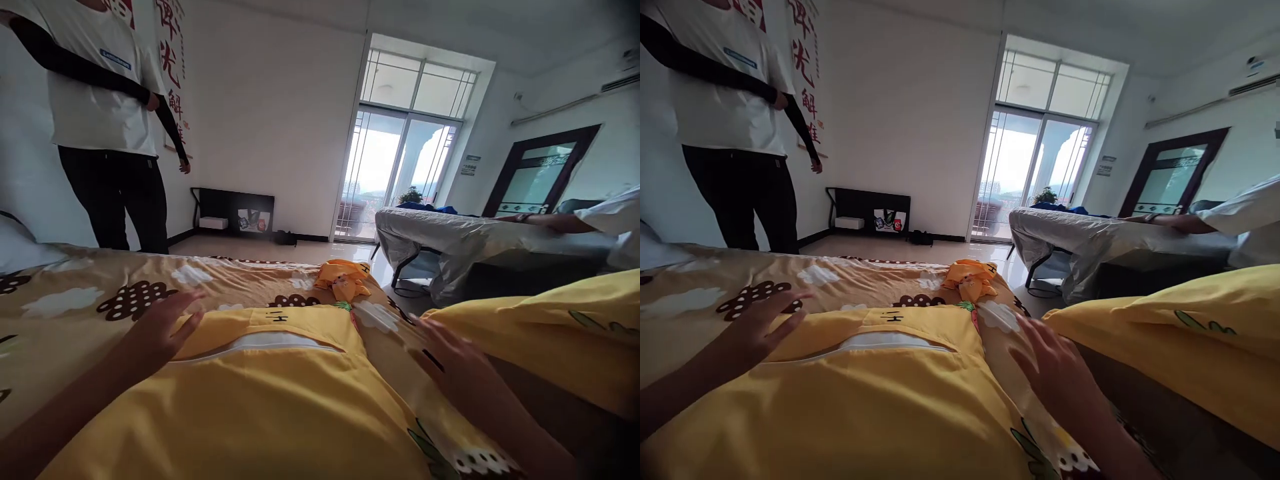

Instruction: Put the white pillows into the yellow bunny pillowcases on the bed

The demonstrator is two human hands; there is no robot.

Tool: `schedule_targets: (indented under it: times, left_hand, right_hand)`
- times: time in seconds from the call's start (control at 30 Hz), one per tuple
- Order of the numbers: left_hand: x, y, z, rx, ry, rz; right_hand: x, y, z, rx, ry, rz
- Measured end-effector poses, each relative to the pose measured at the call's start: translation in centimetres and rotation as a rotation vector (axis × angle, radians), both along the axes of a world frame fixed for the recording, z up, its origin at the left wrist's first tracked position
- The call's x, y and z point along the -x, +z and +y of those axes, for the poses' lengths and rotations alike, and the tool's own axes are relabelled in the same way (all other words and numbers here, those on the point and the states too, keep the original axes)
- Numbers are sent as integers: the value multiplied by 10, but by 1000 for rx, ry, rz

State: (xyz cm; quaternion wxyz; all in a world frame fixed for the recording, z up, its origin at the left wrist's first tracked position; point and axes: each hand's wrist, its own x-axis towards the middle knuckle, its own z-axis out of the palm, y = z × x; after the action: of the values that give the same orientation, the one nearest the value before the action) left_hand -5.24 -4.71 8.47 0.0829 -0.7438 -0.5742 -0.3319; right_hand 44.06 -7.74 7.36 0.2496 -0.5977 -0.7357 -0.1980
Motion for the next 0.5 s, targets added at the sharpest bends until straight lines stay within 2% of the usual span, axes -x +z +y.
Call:
schedule_targets:
  times: [0.03,0.07,0.1,0.13,0.2,0.23,0.27,0.3,0.37,0.43,0.5]
  left_hand:
    - [-21,7,5,-15,-6,-28]
    - [-44,7,11,-5,-27,-36]
    - [-67,-1,17,17,-64,-27]
    - [-87,-16,24,47,-87,-6]
    - [-114,-60,39,270,-132,33]
    - [-120,-83,46,354,-133,20]
    - [-121,-103,51,394,-141,-17]
    - [-119,-119,55,409,-175,-57]
    - [-108,-134,56,398,-210,-112]
    - [-93,-131,48,386,-196,-94]
    - [-72,-124,32,365,-151,-18]
  right_hand:
    - [23,14,16,-51,34,32]
    - [50,18,32,-71,60,72]
    - [78,12,47,-37,77,108]
    - [105,-2,59,40,90,140]
    - [150,-44,77,377,142,114]
    - [165,-66,83,496,129,119]
    - [173,-84,86,541,130,140]
    - [176,-98,89,567,145,161]
    - [166,-109,90,542,212,195]
    - [143,-108,87,526,250,206]
    - [116,-107,83,521,207,227]
